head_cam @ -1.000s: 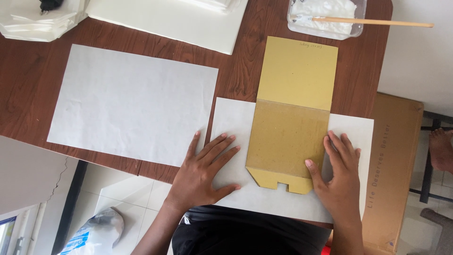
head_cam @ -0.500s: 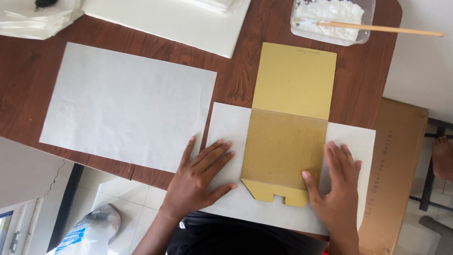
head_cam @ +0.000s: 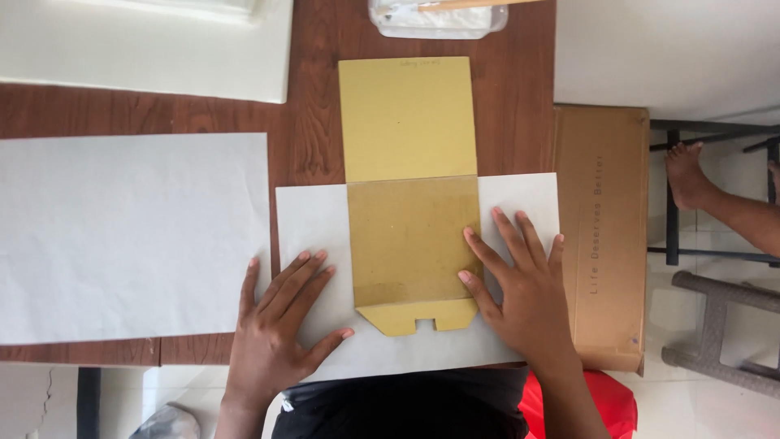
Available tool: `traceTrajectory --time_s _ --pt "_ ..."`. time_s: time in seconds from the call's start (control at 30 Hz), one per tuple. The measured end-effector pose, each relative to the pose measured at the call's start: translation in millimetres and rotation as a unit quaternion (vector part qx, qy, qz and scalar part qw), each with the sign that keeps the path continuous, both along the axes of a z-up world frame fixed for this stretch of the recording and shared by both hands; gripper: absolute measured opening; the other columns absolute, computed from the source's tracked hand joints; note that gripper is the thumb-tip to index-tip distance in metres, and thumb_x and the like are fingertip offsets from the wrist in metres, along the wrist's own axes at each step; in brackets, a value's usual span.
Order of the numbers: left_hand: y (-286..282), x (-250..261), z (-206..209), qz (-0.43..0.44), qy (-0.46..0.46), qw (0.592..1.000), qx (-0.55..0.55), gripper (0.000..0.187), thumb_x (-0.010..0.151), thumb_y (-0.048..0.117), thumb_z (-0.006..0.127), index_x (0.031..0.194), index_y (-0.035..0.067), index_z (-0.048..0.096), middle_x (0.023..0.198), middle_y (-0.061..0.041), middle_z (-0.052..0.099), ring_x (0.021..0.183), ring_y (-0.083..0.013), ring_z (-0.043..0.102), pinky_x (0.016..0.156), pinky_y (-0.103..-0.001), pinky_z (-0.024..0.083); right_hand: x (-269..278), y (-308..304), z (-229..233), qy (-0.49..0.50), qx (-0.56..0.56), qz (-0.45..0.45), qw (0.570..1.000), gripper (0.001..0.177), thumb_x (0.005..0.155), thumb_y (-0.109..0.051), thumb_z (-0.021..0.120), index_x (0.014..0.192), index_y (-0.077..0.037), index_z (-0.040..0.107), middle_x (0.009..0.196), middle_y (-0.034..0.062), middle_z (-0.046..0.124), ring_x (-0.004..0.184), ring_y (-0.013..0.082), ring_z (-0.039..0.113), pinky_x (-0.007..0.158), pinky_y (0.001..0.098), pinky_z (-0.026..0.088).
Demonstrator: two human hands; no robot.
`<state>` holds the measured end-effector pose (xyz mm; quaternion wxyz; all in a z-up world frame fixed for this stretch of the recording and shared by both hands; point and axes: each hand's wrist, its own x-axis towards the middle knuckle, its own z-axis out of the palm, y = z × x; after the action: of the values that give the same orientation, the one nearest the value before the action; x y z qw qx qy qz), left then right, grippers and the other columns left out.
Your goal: Assembling paper bags by folding paper around a template and applying glue with a brush.
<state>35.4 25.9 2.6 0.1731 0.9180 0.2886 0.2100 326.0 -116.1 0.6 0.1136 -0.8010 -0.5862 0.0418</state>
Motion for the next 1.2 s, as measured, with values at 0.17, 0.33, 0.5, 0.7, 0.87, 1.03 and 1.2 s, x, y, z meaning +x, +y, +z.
traceTrajectory --time_s 0.17,0.33,0.5,0.7,0.87,1.03,1.2 --pt "-2 2 0 0.013 0.015 1.0 0.001 0.064 0.088 0.054 0.071 0.136 0.013 0.064 0.148 -0.004 0.06 0.14 -0.0218 0.056 0.127 -0.057 0.022 5 -6 -6 -0.017 0.012 0.01 1.0 0.052 0.097 -0.046 0.058 0.147 -0.031 0.056 0.166 0.0041 0.038 0.155 0.0335 0.032 0.113 0.0779 0.023" --pt "-2 4 0 0.012 0.023 1.0 0.006 0.061 0.088 0.051 0.071 0.135 0.012 0.064 0.147 -0.005 0.061 0.139 -0.0218 0.057 0.126 -0.06 0.021 7 -9 -12 0.002 0.042 0.003 0.999 0.049 0.097 -0.045 0.059 0.144 -0.029 0.059 0.165 0.0063 0.04 0.155 0.0362 0.033 0.114 0.079 0.02" --pt "-3 3 -1 0.016 0.03 0.999 0.015 0.056 0.089 0.047 0.072 0.134 0.013 0.064 0.146 -0.005 0.061 0.138 -0.0212 0.058 0.127 -0.065 0.011 9 -12 -13 0.039 0.058 0.003 0.998 0.047 0.096 -0.039 0.063 0.141 -0.028 0.062 0.163 0.006 0.043 0.154 0.0367 0.033 0.115 0.0801 0.015" --pt "-2 3 -2 0.012 0.027 0.999 0.011 0.06 0.088 0.046 0.075 0.135 0.012 0.063 0.148 -0.006 0.06 0.139 -0.0228 0.057 0.127 -0.067 0.005 15 -14 -7 0.023 0.009 0.012 1.0 0.047 0.101 -0.044 0.053 0.146 -0.031 0.057 0.166 0.0028 0.038 0.156 0.0308 0.03 0.111 0.079 0.018" --pt "-5 1 -2 0.008 0.024 1.0 0.012 0.06 0.089 0.045 0.076 0.137 0.012 0.062 0.15 -0.006 0.058 0.141 -0.0232 0.055 0.126 -0.069 0.003 19 -15 -6 -0.021 0.014 0.037 0.999 0.049 0.1 -0.046 0.053 0.147 -0.031 0.056 0.164 0.0033 0.041 0.154 0.0294 0.035 0.118 0.0745 0.018" --pt "-5 4 0 0.009 0.018 0.999 0.025 0.061 0.089 0.045 0.076 0.138 0.011 0.062 0.15 -0.006 0.059 0.141 -0.0224 0.055 0.126 -0.069 0.004 16 -16 -5 -0.018 0.01 0.023 1.0 0.049 0.099 -0.048 0.053 0.145 -0.032 0.057 0.164 0.0018 0.041 0.154 0.0281 0.034 0.114 0.079 0.014" --pt "-7 -3 5 0.012 0.022 1.0 0.009 0.058 0.091 0.04 0.076 0.139 0.01 0.061 0.153 -0.006 0.056 0.144 -0.0214 0.053 0.123 -0.071 0.001 15 -16 -5 0.004 -0.003 0.028 1.0 0.051 0.099 -0.049 0.049 0.147 -0.033 0.056 0.165 0.0029 0.04 0.155 0.0296 0.031 0.114 0.079 0.012"
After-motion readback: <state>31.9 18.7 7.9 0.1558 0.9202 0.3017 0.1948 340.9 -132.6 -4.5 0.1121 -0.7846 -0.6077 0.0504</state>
